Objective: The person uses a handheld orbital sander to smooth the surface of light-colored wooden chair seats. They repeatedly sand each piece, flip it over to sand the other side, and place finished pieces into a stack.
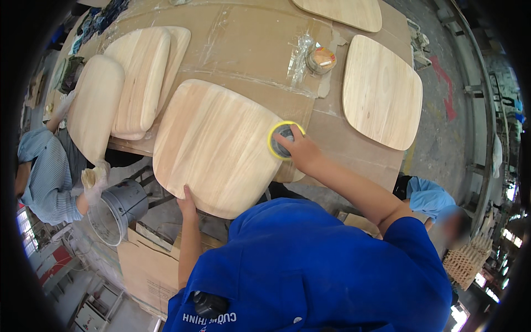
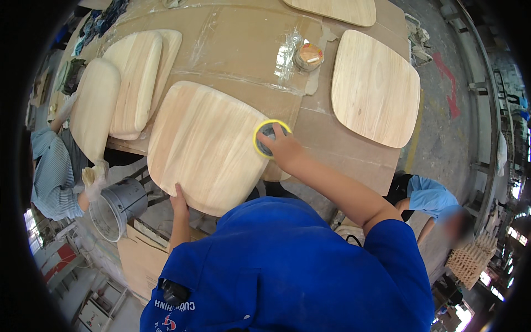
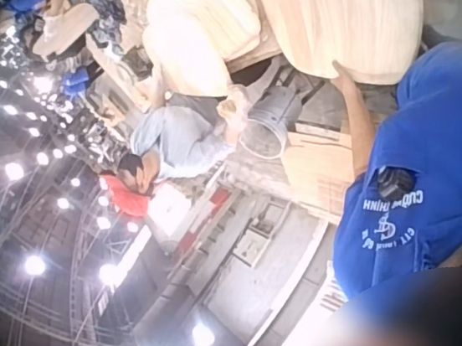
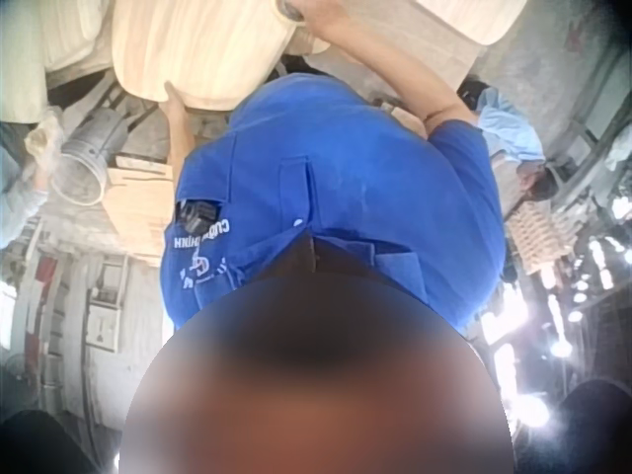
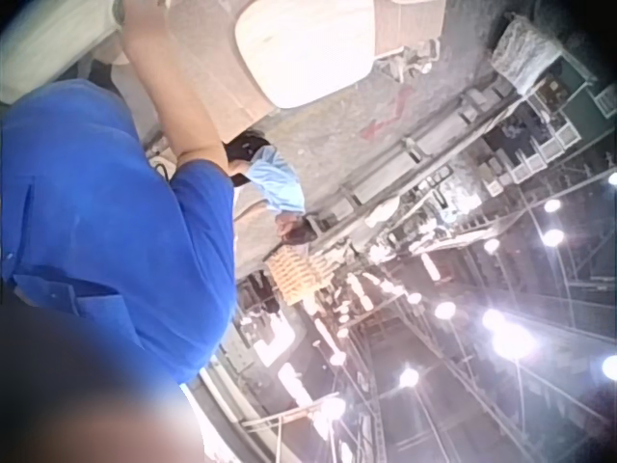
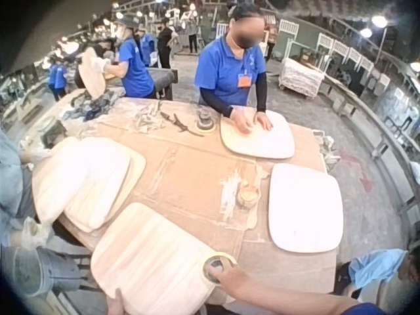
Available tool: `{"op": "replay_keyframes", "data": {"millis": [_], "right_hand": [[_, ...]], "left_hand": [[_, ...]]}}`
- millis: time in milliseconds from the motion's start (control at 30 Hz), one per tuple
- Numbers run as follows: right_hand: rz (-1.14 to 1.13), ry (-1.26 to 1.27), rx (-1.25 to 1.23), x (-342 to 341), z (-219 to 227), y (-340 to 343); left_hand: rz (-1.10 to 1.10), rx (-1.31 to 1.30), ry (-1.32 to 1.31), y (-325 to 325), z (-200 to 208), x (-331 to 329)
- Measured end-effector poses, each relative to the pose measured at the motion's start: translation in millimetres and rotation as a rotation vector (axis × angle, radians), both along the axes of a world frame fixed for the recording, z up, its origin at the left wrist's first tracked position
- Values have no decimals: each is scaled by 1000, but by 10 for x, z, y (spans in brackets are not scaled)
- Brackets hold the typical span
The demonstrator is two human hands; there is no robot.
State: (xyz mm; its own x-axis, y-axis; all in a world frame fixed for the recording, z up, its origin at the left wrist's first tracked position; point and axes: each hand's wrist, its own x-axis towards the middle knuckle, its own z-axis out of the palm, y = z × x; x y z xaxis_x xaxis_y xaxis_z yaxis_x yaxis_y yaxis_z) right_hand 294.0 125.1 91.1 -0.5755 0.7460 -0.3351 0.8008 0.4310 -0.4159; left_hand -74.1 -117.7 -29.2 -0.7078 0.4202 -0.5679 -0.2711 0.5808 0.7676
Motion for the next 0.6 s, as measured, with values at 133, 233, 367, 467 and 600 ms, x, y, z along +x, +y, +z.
{"op": "replay_keyframes", "data": {"millis": [133, 233, 367, 467, 600], "right_hand": [[-168, 12, 43, -43, -97, 182], [-239, -6, -93, 142, 28, 277], [-200, -1, -86, 254, 206, 210], [-51, 30, -2, 142, 151, 58], [27, 75, 117, 0, -91, 65]], "left_hand": [[25, -14, -26, -26, -39, -28], [-33, 1, 132, -8, -9, 32], [153, 9, 215, 93, 2, 206], [274, -12, 218, 161, -39, 281], [282, -16, 203, 161, -91, 272]]}}
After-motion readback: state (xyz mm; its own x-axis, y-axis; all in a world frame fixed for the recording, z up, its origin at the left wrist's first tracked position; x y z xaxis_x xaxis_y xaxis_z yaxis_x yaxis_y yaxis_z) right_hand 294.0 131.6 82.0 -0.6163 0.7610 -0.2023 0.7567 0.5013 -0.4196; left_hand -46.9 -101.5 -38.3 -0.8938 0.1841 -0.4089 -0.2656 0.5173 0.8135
